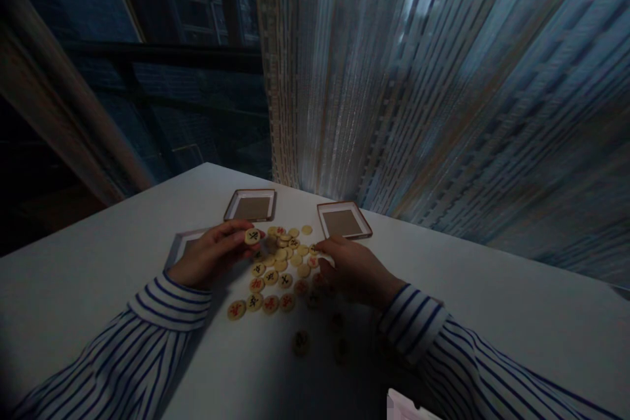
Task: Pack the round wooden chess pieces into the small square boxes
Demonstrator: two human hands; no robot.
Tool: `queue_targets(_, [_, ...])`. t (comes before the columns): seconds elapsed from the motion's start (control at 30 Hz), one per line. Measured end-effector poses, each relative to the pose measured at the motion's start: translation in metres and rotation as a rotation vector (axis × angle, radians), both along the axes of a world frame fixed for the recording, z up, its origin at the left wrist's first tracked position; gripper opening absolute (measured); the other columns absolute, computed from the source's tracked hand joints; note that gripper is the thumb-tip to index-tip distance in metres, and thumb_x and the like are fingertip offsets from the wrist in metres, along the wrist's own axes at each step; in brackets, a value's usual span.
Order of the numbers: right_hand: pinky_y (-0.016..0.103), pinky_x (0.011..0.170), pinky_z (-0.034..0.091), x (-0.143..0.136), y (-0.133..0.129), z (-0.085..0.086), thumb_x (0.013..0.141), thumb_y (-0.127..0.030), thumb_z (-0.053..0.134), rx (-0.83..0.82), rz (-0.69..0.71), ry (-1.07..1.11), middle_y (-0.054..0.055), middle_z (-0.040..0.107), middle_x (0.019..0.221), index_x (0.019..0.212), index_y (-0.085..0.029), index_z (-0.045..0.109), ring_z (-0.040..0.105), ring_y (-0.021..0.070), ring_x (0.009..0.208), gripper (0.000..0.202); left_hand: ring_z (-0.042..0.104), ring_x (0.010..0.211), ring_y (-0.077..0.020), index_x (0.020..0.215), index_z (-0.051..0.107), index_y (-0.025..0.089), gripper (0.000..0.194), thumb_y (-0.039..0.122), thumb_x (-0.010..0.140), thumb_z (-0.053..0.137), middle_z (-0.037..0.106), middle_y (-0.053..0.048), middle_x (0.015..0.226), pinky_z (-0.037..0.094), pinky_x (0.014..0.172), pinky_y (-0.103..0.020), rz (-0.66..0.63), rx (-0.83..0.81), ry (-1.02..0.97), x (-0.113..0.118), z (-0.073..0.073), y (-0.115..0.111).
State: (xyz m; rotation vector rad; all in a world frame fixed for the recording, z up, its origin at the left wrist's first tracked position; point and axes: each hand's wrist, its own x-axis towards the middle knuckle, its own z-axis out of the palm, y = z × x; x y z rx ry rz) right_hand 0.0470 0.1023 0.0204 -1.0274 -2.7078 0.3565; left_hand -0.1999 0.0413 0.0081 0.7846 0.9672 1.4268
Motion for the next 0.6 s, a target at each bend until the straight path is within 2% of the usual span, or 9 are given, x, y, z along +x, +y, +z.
queue_targets(0.4, [0.028,0.070,0.044,-0.001,-0.004,0.009,0.080,-0.020,0.047,0.023,-0.031,-0.012,0.009,0.061,0.097,0.107,-0.014,0.059,0.058,0.0162,0.076,0.030,0.066,0.077,-0.0165,0.084,0.065,0.015,0.030,0.019,0.056,0.077,0.070,-0.004,0.083,0.053,0.068,-0.024,-0.077,0.099,0.004,0.001,-0.002,-0.003])
queue_targets(0.6, [0.029,0.073,0.045,0.001,-0.005,0.011,0.080,-0.020,0.047,0.072,0.004,0.041,0.009,0.061,0.096,0.105,-0.015,0.059,0.059,0.0168,0.079,0.028,0.066,0.080,-0.0158,0.086,0.065,0.017,0.028,0.019,0.060,0.076,0.070,-0.005,0.092,0.052,0.072,-0.025,-0.082,0.118,-0.016,0.004,0.004,-0.012])
